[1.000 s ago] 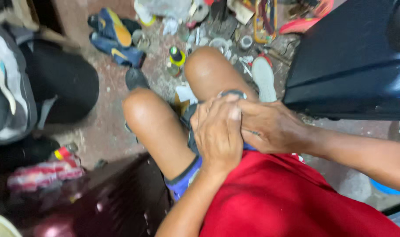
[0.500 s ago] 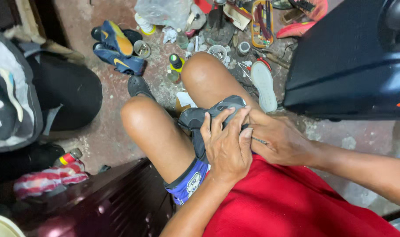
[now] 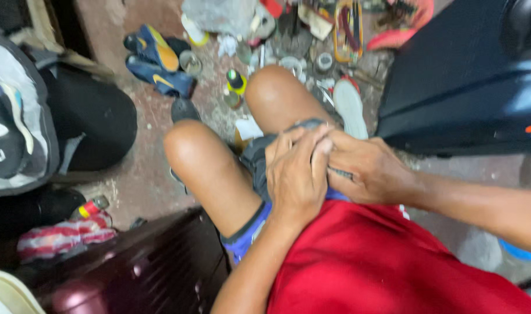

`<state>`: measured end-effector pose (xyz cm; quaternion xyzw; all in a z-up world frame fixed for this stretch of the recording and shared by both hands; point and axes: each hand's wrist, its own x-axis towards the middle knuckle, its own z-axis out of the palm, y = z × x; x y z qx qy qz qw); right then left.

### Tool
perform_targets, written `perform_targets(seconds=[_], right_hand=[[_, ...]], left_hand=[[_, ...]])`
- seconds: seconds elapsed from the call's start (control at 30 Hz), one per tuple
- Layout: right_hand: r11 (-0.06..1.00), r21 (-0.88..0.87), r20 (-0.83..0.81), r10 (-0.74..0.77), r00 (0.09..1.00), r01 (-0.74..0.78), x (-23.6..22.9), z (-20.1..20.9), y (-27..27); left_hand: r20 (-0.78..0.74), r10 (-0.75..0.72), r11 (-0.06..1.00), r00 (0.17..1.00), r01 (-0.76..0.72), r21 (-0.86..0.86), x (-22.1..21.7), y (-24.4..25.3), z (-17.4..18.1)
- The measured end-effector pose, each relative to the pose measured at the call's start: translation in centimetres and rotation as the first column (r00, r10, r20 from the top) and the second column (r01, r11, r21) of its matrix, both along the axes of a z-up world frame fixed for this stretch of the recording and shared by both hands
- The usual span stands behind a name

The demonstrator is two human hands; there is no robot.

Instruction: The person wipes a wooden shoe last with a white cloth, then picks up a black sneaker and inserts the last into it. The person repeatedly adjusts and presses the shoe around the last to shape it.

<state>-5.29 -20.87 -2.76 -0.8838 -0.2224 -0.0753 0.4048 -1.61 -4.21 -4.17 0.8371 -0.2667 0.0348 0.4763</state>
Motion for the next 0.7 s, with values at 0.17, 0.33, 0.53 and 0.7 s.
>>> perform_targets(seconds=[0.17,0.33,0.53,0.7], right_hand=[[0.995,0.013,-0.201,-0.091,0.975,0.095,-0.4,-1.2,-1.1],[0.989,0.104,-0.26,-0.073,0.963,0.103,-1.6,-3.4,-1.8],[0.86,0.328,-0.551,-0.162,0.819,0.391,-2.1,-5.9,-4.8],[0.819,0.419,-0.409,-0.215,0.887,0.392,-2.9,-7.9,-7.2]], left_hand=[[0.083,-0.03,0.998,0.996,0.025,0.058,-1.9,3.4,1.8],[-0.242,0.084,0.988,0.967,-0.112,-0.103,-1.3,8.6,-0.3],[-0.294,0.3,0.949,0.908,-0.254,0.186,0.5,10.7,-5.4],[-0.739,0.352,0.936,0.575,-0.23,0.267,1.7,10.5,-8.4]])
